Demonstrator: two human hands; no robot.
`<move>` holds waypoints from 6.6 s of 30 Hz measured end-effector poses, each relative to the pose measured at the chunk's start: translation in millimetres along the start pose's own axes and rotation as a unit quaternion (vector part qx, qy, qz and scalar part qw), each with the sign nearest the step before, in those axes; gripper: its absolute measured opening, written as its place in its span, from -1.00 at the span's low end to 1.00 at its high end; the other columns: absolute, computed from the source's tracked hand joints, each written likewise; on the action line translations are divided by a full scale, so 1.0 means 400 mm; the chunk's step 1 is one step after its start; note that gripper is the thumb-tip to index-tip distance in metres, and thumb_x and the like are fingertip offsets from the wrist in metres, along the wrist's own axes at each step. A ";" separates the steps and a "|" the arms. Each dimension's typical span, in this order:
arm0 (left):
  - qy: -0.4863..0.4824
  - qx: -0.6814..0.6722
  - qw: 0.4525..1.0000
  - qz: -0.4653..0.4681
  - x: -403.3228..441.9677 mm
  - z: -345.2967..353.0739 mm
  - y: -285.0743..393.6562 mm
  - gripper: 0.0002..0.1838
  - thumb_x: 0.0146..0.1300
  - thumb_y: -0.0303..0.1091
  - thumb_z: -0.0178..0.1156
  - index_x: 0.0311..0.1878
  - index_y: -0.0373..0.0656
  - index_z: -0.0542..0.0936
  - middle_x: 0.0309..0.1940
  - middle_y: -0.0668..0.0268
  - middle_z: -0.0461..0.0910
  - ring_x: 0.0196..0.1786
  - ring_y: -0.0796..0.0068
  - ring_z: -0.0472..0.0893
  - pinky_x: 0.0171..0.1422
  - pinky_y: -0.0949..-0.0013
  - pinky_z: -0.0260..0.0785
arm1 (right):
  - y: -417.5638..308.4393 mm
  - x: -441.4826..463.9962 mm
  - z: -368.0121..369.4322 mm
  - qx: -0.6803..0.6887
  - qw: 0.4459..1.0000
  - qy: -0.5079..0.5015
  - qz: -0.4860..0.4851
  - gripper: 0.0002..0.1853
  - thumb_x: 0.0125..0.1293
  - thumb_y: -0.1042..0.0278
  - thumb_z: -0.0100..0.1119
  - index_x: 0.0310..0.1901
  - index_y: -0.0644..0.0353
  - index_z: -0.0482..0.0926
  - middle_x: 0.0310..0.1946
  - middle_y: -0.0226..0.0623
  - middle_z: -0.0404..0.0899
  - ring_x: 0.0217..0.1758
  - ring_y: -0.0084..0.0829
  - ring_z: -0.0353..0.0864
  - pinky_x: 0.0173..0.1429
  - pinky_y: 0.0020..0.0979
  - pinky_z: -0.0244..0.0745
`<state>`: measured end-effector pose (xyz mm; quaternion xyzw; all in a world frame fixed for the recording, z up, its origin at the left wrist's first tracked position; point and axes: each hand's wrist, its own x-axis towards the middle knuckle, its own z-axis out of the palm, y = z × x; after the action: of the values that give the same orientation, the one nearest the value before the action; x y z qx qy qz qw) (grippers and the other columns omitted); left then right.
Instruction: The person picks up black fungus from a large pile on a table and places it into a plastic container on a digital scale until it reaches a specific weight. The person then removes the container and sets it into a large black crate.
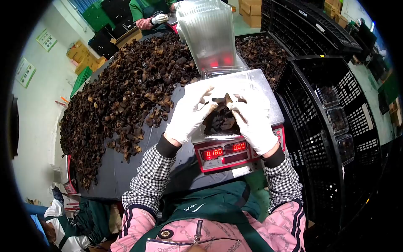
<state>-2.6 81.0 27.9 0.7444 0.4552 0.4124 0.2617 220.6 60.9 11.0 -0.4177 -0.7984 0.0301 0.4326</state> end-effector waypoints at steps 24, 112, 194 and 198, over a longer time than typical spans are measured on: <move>0.244 0.065 0.946 -0.205 -0.219 -0.270 -0.461 -0.72 0.35 -0.46 0.25 0.10 -0.16 0.73 0.02 0.16 0.75 0.04 0.29 0.75 0.19 0.30 0.57 | -0.048 -0.119 -0.097 -0.016 0.992 0.058 0.115 -0.70 0.26 0.66 0.29 0.02 0.20 0.73 0.12 -0.18 0.66 0.24 -0.19 0.61 0.36 -0.26 0.48; -0.002 0.048 0.995 0.088 -0.020 -0.006 0.057 -0.58 0.22 -0.48 0.48 0.16 -0.14 0.69 -0.08 0.20 0.72 -0.17 0.43 0.72 -0.03 0.46 0.59 | 0.025 -0.180 -0.112 -0.016 0.982 0.092 0.164 -0.86 0.31 0.57 0.33 -0.12 0.21 0.74 -0.38 -0.36 0.61 -0.24 -0.32 0.60 0.37 -0.05 0.45; -0.013 -0.336 0.911 -0.237 -0.210 0.063 0.034 -0.59 0.59 -0.43 0.04 0.41 -0.33 0.46 -0.11 0.10 0.74 -0.30 0.54 0.69 -0.22 0.53 0.50 | 0.342 -0.610 -0.861 -0.486 0.610 -0.117 0.615 -0.71 0.20 0.22 0.36 -0.15 0.25 0.78 -0.13 0.03 0.77 0.03 -0.03 0.79 0.08 -0.13 0.70; -0.014 -0.319 0.917 -0.241 -0.226 0.050 -0.001 -0.64 0.58 -0.44 0.05 0.33 -0.38 0.51 -0.13 0.09 0.75 -0.29 0.52 0.70 -0.21 0.53 0.49 | 0.332 -0.510 -0.741 0.033 0.597 -0.277 0.752 -0.69 0.45 0.19 0.28 0.10 0.14 0.74 -0.20 -0.27 0.81 -0.14 -0.40 0.79 -0.08 -0.33 0.71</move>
<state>-7.9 0.2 -16.8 0.4949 0.4614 0.4497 0.5830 574.4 -87.1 5.6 -0.8273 -0.2812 0.4854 0.0277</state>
